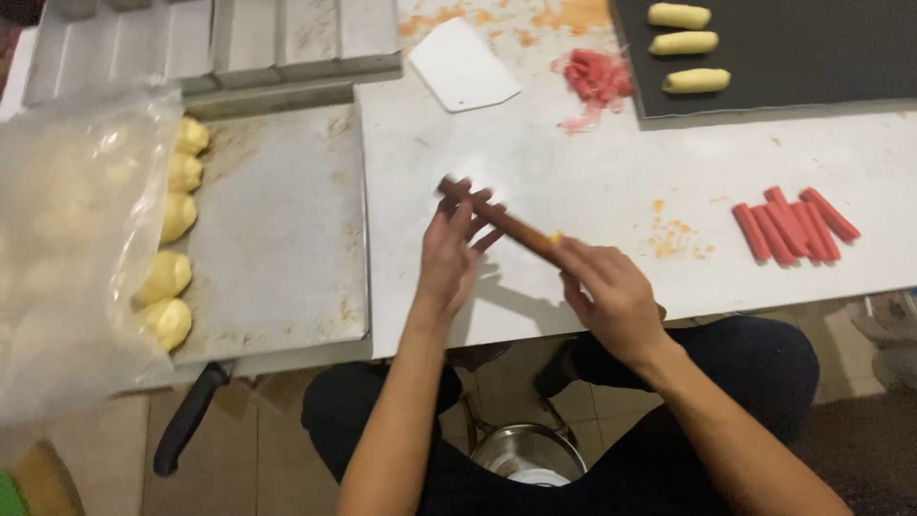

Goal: Rolling out dough with a rolling pin and wrapping it around sausages to prepare them for baking.

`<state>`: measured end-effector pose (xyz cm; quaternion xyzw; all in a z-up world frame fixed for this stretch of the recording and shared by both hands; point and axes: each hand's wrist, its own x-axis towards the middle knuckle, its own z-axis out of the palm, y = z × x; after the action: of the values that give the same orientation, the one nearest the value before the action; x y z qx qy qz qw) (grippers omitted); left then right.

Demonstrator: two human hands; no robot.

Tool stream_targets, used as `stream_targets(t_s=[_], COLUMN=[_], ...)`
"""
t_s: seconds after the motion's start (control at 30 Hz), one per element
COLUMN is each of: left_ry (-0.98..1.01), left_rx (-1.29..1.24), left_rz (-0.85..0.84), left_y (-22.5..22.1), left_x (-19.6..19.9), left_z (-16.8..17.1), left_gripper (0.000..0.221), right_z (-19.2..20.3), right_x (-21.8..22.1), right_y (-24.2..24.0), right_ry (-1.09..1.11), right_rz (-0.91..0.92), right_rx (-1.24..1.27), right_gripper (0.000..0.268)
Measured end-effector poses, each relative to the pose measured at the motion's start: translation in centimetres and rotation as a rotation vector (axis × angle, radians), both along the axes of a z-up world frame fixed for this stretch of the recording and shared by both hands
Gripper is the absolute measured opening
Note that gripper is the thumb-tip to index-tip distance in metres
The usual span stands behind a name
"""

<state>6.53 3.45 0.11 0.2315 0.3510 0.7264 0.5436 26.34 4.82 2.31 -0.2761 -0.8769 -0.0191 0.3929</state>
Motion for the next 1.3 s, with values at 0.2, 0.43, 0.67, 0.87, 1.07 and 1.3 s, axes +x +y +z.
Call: stream_targets(t_s=[0.2,0.43,0.67,0.87,1.07,1.3], left_ry=[-0.343,-0.412,-0.393,-0.302,-0.310,0.483], left_rx=[-0.038,0.033,0.077,0.083,0.331,0.210], left_rz=[0.235,0.252,0.181,0.125,-0.011,0.005], left_y=[1.1,1.4,0.7,0.3,-2.5,-2.7], left_x=[-0.8,-2.1,-1.0,1.1,-4.0,3.8], left_z=[-0.2,-1.7,-0.7,0.4,3.4,2.4], left_gripper=[0.037,0.041,0.042,0.042,0.049,0.023], right_z=[-3.0,-0.6,0.2,-3.5,2.3,3.3], right_x=[-2.9,-5.2,-4.7,-6.9,-5.5,-5.8], right_y=[-0.9,0.0,0.2,-0.7,-2.5,0.8], right_ry=[-0.053,0.111,0.016,-0.282,-0.249,-0.403], right_rz=[0.138,0.284,0.253,0.014,0.261,-0.078], right_rx=[-0.042,-0.364,-0.814,-0.790,-1.573,-0.622], right_gripper=[0.043,0.041,0.033,0.027,0.040,0.015])
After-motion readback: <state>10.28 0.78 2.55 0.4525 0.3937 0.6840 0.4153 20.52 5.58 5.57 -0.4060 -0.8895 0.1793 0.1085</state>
